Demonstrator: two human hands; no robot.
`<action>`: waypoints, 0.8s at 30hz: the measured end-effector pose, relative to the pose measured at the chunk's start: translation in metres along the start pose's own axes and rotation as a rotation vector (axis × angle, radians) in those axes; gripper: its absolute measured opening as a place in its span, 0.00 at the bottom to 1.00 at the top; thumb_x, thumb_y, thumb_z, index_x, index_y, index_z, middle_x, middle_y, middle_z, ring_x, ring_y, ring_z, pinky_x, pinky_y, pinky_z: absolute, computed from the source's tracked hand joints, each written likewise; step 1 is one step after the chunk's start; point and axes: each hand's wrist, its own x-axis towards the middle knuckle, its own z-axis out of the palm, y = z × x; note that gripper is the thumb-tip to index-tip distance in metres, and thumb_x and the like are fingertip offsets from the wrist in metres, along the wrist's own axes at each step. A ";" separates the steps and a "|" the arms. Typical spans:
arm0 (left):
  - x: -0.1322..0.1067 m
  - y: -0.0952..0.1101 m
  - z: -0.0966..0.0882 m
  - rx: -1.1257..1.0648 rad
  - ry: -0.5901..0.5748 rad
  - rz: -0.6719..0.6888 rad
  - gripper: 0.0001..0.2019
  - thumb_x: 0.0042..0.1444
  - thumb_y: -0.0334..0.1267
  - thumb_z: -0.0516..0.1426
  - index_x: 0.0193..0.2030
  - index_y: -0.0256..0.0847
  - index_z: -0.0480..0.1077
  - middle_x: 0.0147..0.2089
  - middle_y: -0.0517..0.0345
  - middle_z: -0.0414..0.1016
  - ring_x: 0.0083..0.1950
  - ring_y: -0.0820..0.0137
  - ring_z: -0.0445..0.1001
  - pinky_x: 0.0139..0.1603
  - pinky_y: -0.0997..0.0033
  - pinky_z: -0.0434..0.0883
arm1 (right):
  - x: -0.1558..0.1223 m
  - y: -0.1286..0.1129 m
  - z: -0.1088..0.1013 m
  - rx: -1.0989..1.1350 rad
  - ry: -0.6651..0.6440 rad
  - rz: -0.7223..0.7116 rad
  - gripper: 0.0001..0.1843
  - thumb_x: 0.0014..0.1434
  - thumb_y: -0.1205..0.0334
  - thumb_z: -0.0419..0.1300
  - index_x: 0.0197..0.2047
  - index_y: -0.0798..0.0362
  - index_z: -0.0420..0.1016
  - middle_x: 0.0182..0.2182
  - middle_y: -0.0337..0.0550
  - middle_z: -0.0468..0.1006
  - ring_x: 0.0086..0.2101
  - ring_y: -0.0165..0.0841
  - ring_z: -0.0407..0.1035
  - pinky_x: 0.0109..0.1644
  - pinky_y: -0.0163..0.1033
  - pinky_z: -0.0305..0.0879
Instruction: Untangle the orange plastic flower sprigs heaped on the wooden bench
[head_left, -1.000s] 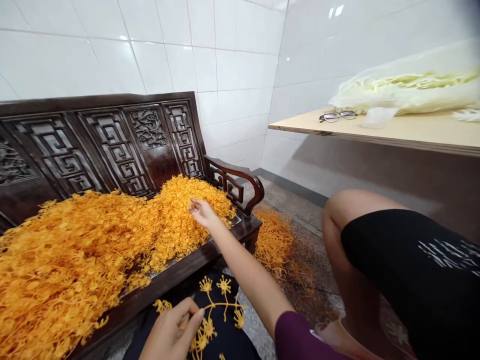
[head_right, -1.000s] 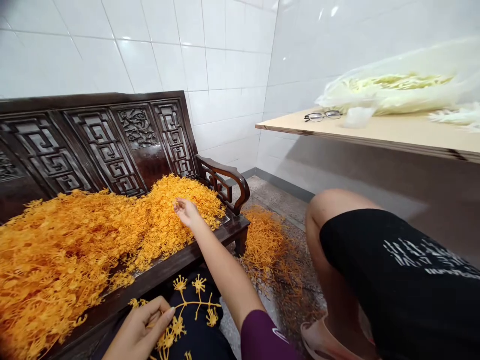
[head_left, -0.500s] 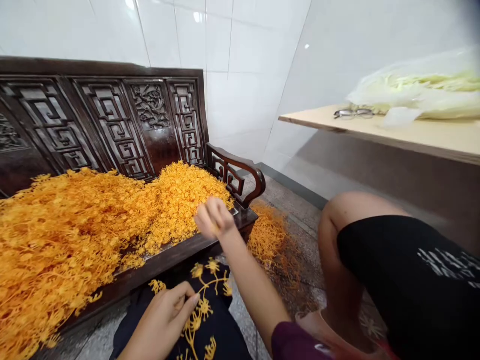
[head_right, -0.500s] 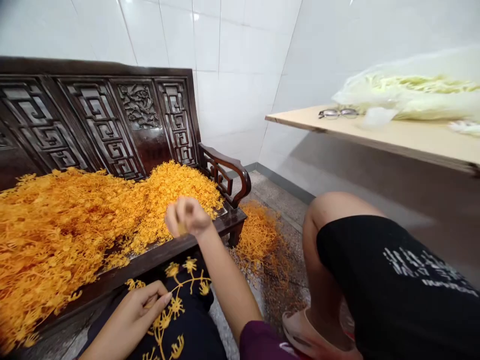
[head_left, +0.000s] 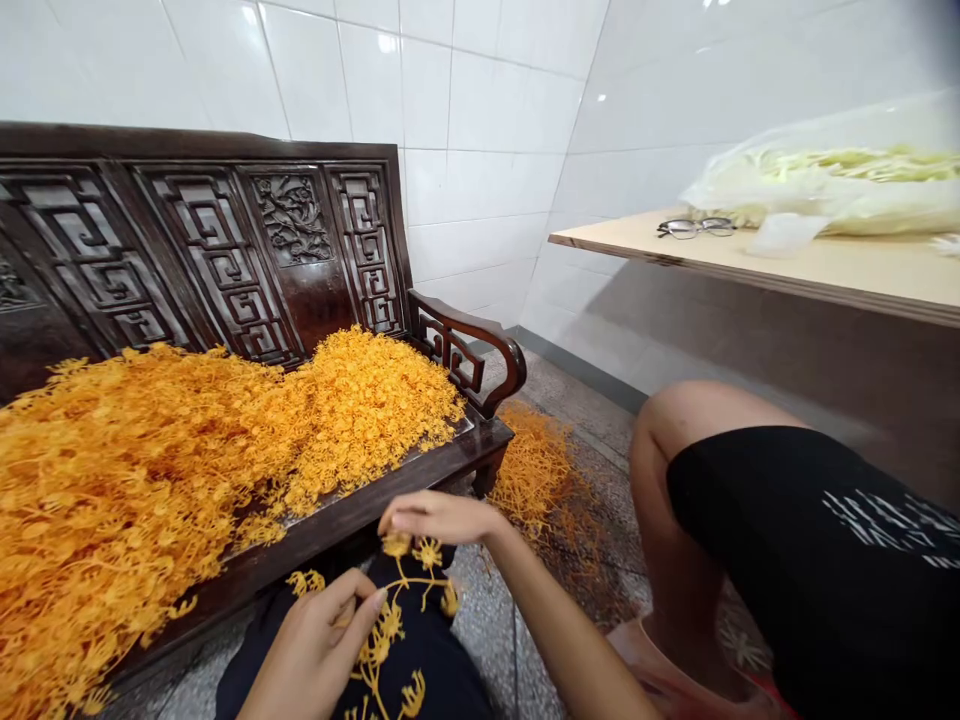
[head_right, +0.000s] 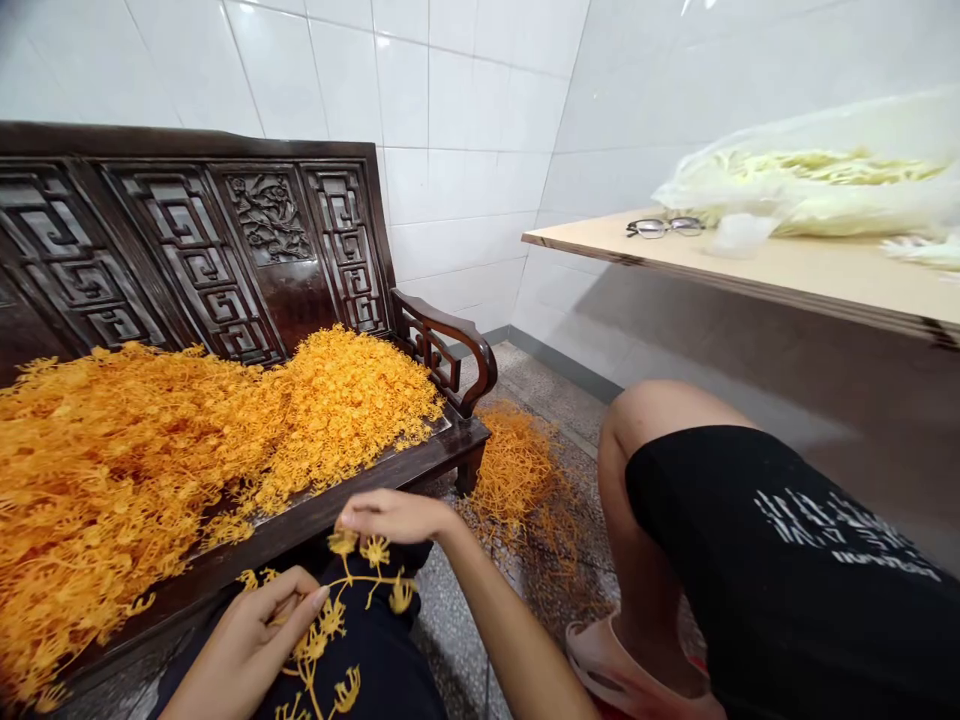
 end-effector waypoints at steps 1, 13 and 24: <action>0.000 0.000 0.001 -0.018 0.006 0.004 0.24 0.70 0.60 0.50 0.34 0.42 0.69 0.25 0.64 0.56 0.28 0.70 0.57 0.31 0.70 0.53 | -0.008 0.001 0.006 -0.021 -0.052 -0.001 0.31 0.64 0.33 0.62 0.44 0.57 0.78 0.37 0.44 0.79 0.33 0.29 0.71 0.39 0.34 0.68; 0.003 0.006 0.001 0.181 -0.027 0.074 0.22 0.71 0.56 0.49 0.32 0.44 0.68 0.21 0.65 0.61 0.23 0.71 0.63 0.29 0.70 0.54 | -0.047 -0.031 0.046 -0.007 0.299 -0.053 0.26 0.61 0.41 0.69 0.52 0.53 0.76 0.31 0.38 0.76 0.28 0.27 0.67 0.31 0.32 0.62; -0.006 0.024 -0.006 0.277 0.013 0.135 0.18 0.74 0.46 0.49 0.36 0.42 0.74 0.25 0.62 0.72 0.26 0.70 0.71 0.32 0.68 0.57 | -0.028 -0.008 0.054 0.669 0.704 -0.090 0.24 0.60 0.51 0.72 0.27 0.52 0.63 0.17 0.25 0.49 0.18 0.21 0.39 0.23 0.31 0.39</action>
